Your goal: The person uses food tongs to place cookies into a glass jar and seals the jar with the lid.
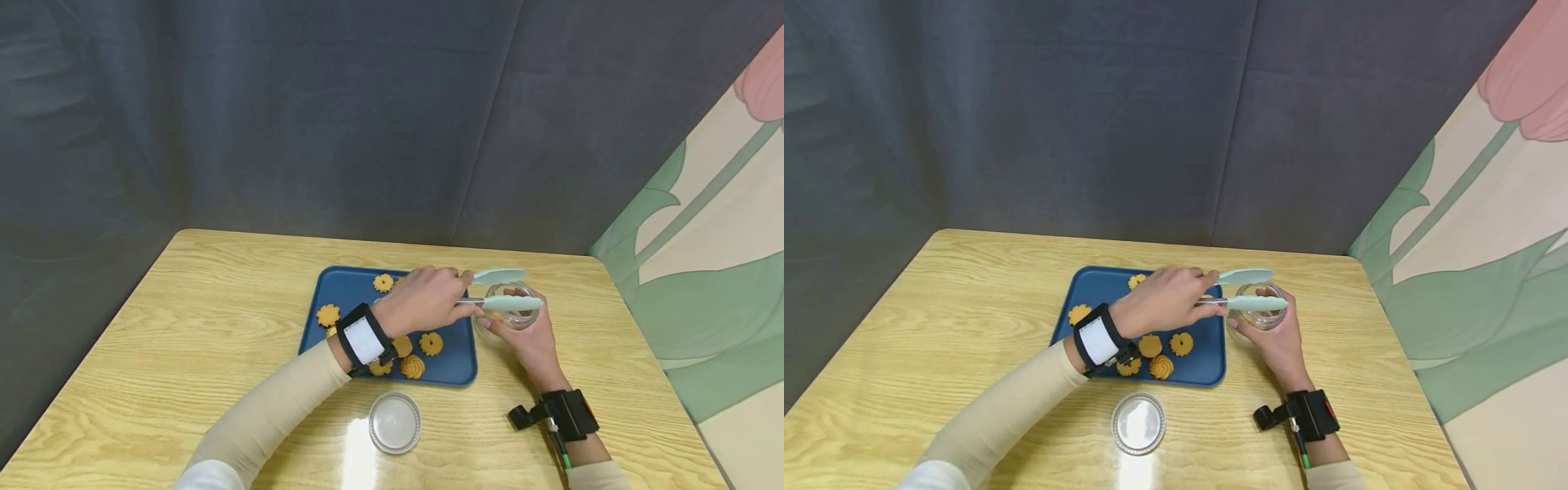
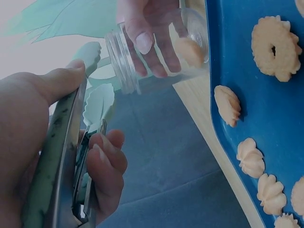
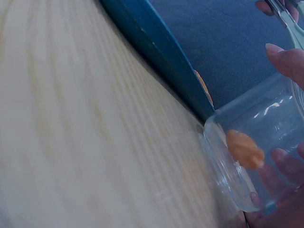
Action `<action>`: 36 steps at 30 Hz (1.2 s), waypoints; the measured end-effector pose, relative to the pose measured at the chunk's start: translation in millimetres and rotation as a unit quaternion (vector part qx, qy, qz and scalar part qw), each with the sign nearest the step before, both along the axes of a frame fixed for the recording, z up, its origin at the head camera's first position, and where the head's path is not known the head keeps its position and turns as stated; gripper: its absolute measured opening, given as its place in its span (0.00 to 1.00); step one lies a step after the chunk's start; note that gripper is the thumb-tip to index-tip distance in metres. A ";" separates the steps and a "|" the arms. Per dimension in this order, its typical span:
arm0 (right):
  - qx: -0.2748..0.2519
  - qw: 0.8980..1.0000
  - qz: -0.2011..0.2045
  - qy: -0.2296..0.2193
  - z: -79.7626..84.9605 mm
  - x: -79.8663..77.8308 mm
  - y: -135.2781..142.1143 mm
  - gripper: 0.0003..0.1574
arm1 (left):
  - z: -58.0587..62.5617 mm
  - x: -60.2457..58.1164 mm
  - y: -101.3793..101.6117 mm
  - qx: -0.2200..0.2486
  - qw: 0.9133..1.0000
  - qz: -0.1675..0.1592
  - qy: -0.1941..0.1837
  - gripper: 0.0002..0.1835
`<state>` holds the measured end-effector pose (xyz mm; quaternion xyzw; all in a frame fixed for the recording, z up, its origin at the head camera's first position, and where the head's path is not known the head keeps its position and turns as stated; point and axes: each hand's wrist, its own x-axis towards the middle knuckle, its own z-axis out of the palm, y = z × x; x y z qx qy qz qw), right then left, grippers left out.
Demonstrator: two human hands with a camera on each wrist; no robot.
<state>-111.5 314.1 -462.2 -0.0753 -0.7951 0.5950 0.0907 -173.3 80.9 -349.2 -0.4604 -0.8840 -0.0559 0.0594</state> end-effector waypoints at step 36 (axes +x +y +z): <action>0.026 1.000 -0.010 0.008 -1.7 2.0 4.4 0.56 | 0.2 -3.5 -86.1 0.069 0.994 0.074 -0.039 0.36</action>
